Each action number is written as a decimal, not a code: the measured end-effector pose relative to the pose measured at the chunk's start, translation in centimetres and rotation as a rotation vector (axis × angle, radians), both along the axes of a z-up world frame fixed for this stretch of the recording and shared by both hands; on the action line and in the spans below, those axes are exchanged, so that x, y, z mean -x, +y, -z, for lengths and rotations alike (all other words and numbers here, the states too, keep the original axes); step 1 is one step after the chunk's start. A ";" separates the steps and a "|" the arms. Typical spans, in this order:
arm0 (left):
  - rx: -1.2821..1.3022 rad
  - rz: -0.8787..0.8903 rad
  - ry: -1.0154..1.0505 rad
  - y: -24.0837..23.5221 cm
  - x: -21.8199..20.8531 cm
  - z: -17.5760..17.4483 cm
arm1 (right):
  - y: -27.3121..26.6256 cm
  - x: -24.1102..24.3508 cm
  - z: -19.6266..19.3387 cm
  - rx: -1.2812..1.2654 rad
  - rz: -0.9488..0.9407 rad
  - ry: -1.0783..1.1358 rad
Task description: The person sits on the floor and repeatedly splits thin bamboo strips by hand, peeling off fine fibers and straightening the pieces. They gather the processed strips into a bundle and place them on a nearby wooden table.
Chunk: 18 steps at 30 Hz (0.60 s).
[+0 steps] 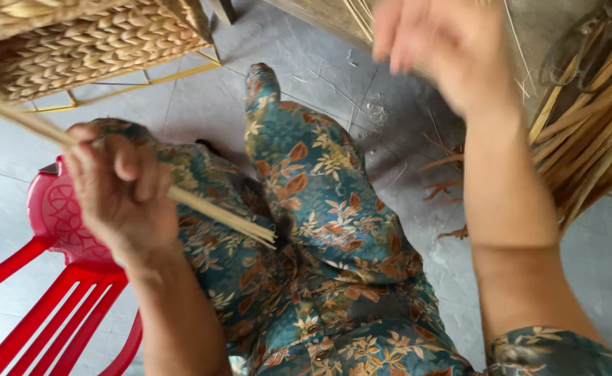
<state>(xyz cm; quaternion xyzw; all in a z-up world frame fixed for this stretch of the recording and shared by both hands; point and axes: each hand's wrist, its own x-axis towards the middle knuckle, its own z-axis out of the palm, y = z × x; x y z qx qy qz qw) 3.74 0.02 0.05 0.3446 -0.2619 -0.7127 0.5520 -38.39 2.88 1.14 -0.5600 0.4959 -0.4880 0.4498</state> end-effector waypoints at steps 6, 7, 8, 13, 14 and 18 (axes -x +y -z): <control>-0.065 -0.017 -0.082 0.6 -0.5 -0.4 | 11.3 -3.7 21.3 -0.821 0.105 -0.025; -0.065 -0.013 -0.128 0.4 -0.5 -0.3 | 12.4 -3.3 25.5 -0.834 0.247 0.049; -0.080 -0.013 -0.147 0.3 -0.5 -0.3 | 13.4 -2.2 29.3 -0.895 0.361 0.199; -0.156 -0.026 -0.150 0.0 0.3 -0.4 | 14.7 4.8 41.0 -0.679 0.555 0.943; -0.160 -0.027 -0.158 -0.1 0.4 -0.3 | 14.1 6.3 42.0 -0.897 0.554 0.955; -0.185 -0.048 -0.215 -0.2 0.8 -0.3 | 12.5 10.3 43.6 -0.733 0.451 1.120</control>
